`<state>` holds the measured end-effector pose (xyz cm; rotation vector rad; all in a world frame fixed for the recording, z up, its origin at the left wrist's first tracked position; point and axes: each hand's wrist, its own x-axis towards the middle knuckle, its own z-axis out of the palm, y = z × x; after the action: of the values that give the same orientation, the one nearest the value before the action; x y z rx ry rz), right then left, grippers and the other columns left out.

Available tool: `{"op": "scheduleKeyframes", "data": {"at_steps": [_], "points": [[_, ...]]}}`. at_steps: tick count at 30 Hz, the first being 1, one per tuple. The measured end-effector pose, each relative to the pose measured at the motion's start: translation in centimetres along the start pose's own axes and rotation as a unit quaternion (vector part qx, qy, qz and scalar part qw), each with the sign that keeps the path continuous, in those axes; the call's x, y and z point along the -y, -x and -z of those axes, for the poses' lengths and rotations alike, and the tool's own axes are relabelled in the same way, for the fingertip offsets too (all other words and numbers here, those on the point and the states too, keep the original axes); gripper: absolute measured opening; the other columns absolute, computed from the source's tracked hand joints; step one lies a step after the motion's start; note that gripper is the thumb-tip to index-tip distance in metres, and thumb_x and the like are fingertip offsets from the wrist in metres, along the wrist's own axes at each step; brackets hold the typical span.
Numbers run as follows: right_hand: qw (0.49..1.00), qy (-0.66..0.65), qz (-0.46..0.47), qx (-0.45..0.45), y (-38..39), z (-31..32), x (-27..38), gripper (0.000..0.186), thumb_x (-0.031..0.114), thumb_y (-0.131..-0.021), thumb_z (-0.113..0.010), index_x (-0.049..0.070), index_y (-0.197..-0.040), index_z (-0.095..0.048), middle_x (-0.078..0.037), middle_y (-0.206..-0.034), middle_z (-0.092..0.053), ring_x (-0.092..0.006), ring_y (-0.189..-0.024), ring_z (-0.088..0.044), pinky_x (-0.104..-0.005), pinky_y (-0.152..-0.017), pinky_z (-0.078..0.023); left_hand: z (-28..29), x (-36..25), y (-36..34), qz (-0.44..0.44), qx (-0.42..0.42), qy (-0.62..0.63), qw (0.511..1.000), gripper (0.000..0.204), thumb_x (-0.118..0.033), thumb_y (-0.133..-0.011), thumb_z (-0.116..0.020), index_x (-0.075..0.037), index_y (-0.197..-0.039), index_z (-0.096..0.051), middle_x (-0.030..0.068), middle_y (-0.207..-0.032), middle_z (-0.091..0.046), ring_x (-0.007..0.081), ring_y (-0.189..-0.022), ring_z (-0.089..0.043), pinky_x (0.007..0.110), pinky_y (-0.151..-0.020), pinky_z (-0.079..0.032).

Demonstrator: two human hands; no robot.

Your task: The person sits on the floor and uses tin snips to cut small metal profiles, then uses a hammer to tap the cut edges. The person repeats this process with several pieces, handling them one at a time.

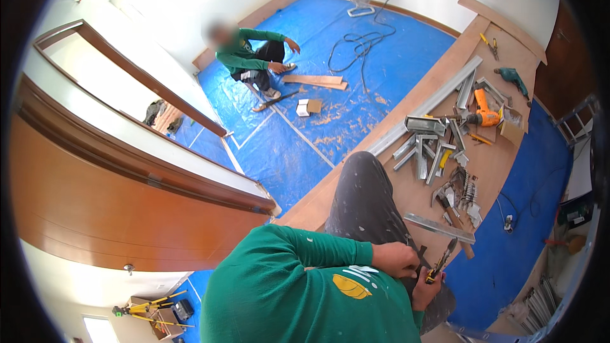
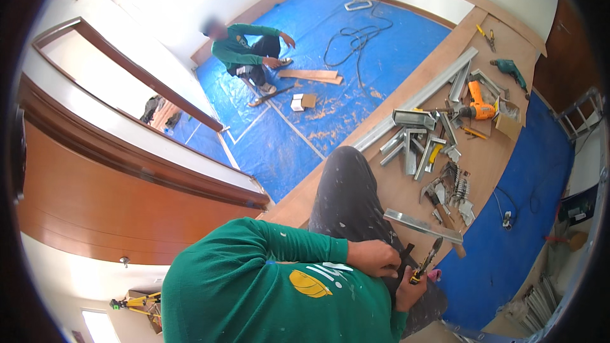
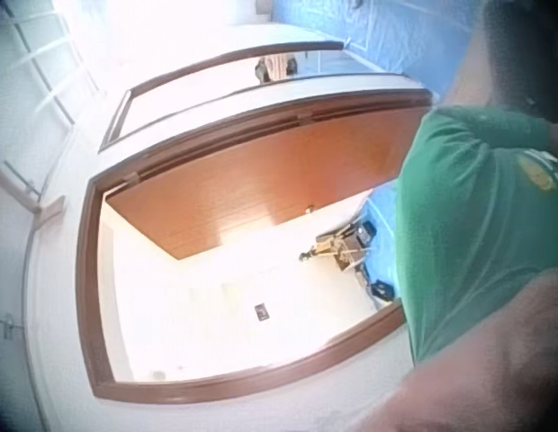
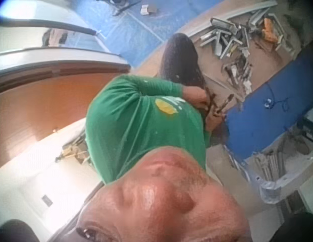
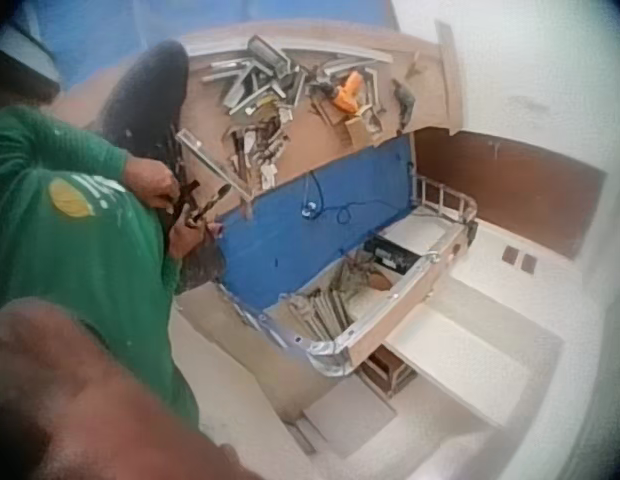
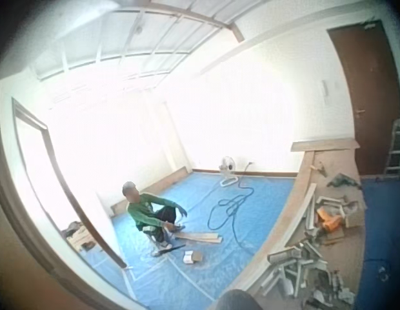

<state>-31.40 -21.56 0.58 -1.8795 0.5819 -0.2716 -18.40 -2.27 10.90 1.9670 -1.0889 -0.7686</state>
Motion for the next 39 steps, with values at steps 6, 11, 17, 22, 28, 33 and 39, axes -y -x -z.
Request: {"op": "scheduleKeyframes", "data": {"at_steps": [6,11,17,22,28,33,39], "points": [[0.999,0.006,-0.031,0.012,0.2,0.7,-1.3,0.03,0.018,-0.098,-0.077,-0.001,-0.089,-0.056,-0.003,-0.079,-0.056,-0.0134,-0.072,-0.05,-0.0335,-0.07,-0.044,0.2,0.5,0.3,0.04,0.024,0.029,0.999,0.031,-0.032,-0.097,-0.071,-0.001,-0.1,-0.072,0.0209,-0.09,-0.073,0.0421,-0.089,-0.071,0.051,-0.08,-0.056],[1.0,0.005,-0.023,0.019,0.4,0.7,-1.2,0.032,0.021,-0.098,-0.077,-0.001,-0.088,-0.056,-0.003,-0.076,-0.055,-0.0148,-0.071,-0.05,-0.0351,-0.07,-0.044,0.0,0.9,0.8,0.06,0.012,0.053,0.997,0.032,-0.033,-0.094,-0.074,-0.001,-0.1,-0.074,0.0218,-0.092,-0.074,0.0433,-0.091,-0.072,0.052,-0.083,-0.056],[0.999,0.013,-0.016,0.031,0.5,0.8,-0.2,0.029,0.019,-0.097,-0.077,-0.001,-0.093,-0.058,-0.003,-0.075,-0.059,-0.013,-0.07,-0.054,-0.0335,-0.065,-0.046,-0.5,1.6,0.5,0.07,0.048,0.031,0.996,0.034,-0.036,-0.097,-0.071,-0.002,-0.102,-0.073,0.0193,-0.094,-0.075,0.0421,-0.092,-0.072,0.051,-0.083,-0.056],[0.999,0.018,-0.001,0.029,0.2,0.5,0.2,0.03,0.02,-0.097,-0.078,-0.001,-0.093,-0.057,-0.003,-0.075,-0.058,-0.0131,-0.07,-0.052,-0.0341,-0.065,-0.045,-1.3,2.8,-0.1,0.099,0.074,0.053,0.991,0.039,-0.04,-0.097,-0.07,-0.001,-0.101,-0.073,0.02,-0.095,-0.075,0.0404,-0.092,-0.073,0.05,-0.084,-0.057],[0.999,0.03,-0.012,0.014,0.2,0.6,-0.6,0.03,0.021,-0.097,-0.078,0.0,-0.093,-0.057,-0.003,-0.075,-0.055,-0.0142,-0.07,-0.05,-0.035,-0.064,-0.043,-3.5,3.7,-2.2,0.1,0.094,0.077,0.988,0.042,-0.041,-0.098,-0.069,0.0,-0.101,-0.074,0.0206,-0.096,-0.076,0.0408,-0.093,-0.073,0.05,-0.085,-0.057],[0.999,0.016,-0.008,0.028,-0.2,0.3,-1.3,0.031,0.024,-0.098,-0.078,0.001,-0.093,-0.058,-0.003,-0.077,-0.056,-0.0144,-0.071,-0.05,-0.035,-0.066,-0.043,-4.0,3.8,-2.6,0.085,0.1,0.07,0.989,0.041,-0.041,-0.097,-0.07,-0.001,-0.106,-0.073,0.0206,-0.098,-0.076,0.0414,-0.095,-0.073,0.05,-0.087,-0.057],[0.999,0.034,-0.003,0.02,-0.3,0.2,-2.0,0.03,0.022,-0.097,-0.079,0.001,-0.091,-0.057,-0.003,-0.077,-0.056,-0.0142,-0.071,-0.05,-0.0349,-0.066,-0.044,-5.2,5.1,-2.6,0.094,0.095,0.062,0.989,0.04,-0.041,-0.095,-0.07,-0.003,-0.106,-0.073,0.0211,-0.098,-0.076,0.0424,-0.096,-0.073,0.051,-0.087,-0.056]]}}
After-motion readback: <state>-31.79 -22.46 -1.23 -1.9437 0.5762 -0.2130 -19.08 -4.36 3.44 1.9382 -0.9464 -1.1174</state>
